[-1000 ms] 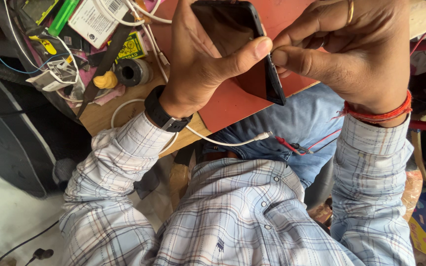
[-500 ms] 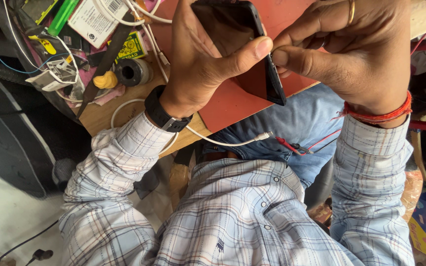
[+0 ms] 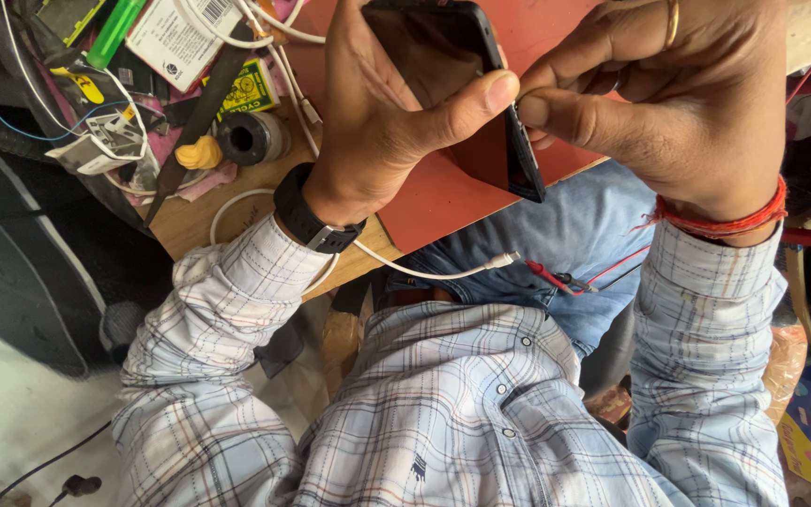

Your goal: The person holds a smartphone, wipes its screen with a cloth, opens the back cover to expose the battery and internal components, then uses multimeter probes to test points on the exposed board. They later work along the phone's edge with their fingers and continue manipulating the opened device on the workbench.

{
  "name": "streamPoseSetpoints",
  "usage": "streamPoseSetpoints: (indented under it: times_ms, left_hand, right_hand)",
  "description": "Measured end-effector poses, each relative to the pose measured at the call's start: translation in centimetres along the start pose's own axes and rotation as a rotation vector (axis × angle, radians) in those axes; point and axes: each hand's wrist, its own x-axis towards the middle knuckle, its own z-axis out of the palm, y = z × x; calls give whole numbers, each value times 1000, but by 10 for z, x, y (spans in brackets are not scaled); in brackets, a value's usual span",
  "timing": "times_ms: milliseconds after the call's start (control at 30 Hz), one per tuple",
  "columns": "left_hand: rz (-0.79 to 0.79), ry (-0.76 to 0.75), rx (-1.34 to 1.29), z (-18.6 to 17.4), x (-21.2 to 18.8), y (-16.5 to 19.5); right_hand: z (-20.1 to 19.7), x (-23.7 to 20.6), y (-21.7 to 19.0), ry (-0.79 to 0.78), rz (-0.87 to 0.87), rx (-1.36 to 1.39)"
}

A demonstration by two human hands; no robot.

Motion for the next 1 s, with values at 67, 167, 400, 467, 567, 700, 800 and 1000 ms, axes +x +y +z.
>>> streamPoseSetpoints:
  times_ms: [67, 167, 400, 467, 567, 700, 800, 1000]
  left_hand:
    - [7, -1, 1, 0, 0, -1]
    - [4, 1, 4, 0, 0, 0]
    - [8, -1, 10, 1, -1, 1]
    - [12, -1, 8, 2, -1, 1]
    - [5, 5, -8, 2, 0, 1]
    - [10, -1, 5, 1, 0, 0]
    - [11, -3, -1, 0, 0, -1]
    - [6, -2, 10, 0, 0, -1]
  right_hand:
    - [0, -1, 1, 2, 4, 1]
    - [-1, -2, 4, -5, -19, -9]
    - [-2, -4, 3, -11, -22, -27]
    - [-2, -4, 3, -1, -9, -72]
    - [-2, -3, 2, -11, -19, -25]
    - [-1, -4, 3, -10, -10, 31]
    - [-1, -3, 3, -16, -23, 49]
    - [0, -1, 1, -1, 6, 41]
